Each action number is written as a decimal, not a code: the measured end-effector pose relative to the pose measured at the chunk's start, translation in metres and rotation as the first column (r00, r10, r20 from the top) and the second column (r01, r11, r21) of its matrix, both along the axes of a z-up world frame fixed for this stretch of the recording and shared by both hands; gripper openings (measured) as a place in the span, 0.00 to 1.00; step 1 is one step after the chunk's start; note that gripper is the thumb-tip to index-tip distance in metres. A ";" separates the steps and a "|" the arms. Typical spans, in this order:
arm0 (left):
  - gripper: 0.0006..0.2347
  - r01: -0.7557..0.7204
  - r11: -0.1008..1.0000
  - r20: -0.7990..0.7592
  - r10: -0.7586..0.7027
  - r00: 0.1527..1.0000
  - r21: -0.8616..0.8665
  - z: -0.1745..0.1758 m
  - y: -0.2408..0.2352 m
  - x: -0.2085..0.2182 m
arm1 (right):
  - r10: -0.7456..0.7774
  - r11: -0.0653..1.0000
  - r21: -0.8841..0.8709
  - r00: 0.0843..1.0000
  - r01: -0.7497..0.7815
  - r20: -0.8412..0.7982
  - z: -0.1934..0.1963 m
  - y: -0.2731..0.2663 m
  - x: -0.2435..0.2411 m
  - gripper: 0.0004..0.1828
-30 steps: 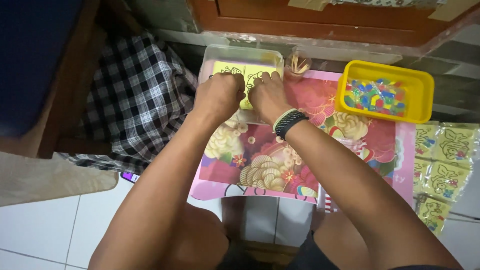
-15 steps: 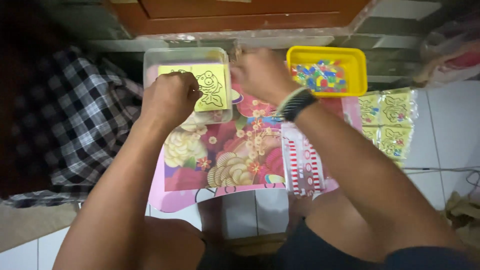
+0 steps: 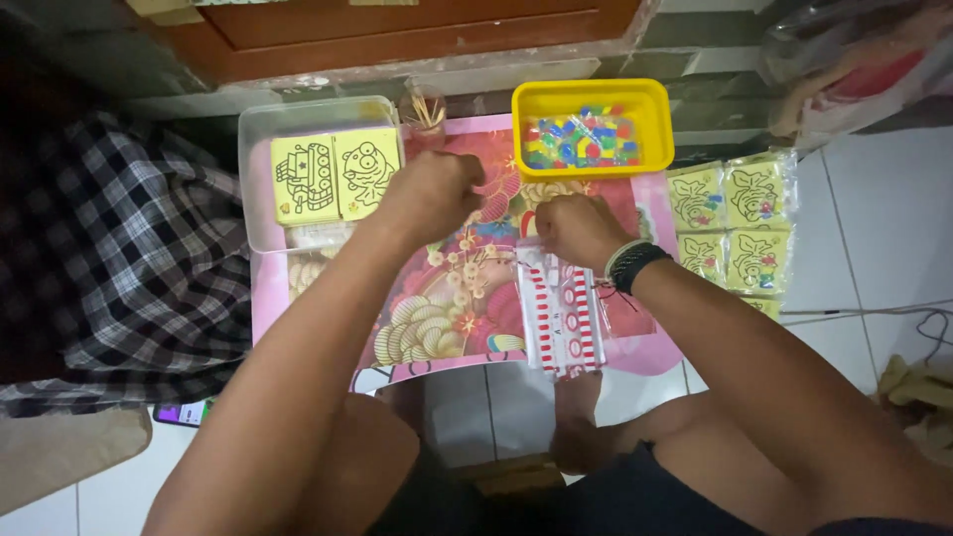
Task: The person places yellow stickers and small colorful plastic pieces into clear plastic bags by hand while sitting on the floor.
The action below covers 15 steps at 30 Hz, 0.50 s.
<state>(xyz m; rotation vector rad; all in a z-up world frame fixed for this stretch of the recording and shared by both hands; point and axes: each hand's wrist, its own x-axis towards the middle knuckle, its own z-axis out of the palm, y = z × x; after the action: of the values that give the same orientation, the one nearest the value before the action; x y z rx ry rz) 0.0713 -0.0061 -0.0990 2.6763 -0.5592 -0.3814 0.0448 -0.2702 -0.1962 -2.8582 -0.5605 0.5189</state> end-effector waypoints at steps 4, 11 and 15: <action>0.18 0.113 0.985 -0.172 -0.135 0.976 -0.131 0.003 -0.037 -0.003 | -0.044 0.989 0.144 0.998 0.036 0.049 0.010 -0.002 -0.004 0.07; 0.31 0.113 0.970 -0.313 -0.178 0.933 -0.214 0.000 -0.074 -0.009 | 0.021 0.941 0.313 0.943 -0.131 0.331 0.046 -0.026 0.001 0.08; 0.25 0.059 0.900 -0.239 -0.177 0.955 -0.432 0.010 -0.074 -0.016 | -0.065 0.829 0.539 0.933 -0.146 0.353 0.110 -0.033 -0.010 0.04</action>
<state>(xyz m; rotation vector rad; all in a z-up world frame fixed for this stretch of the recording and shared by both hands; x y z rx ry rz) 0.0550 -0.0800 -0.0894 2.1358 -0.6390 -0.5814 0.0346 -0.3032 -0.0866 -2.3676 -0.6946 -0.1656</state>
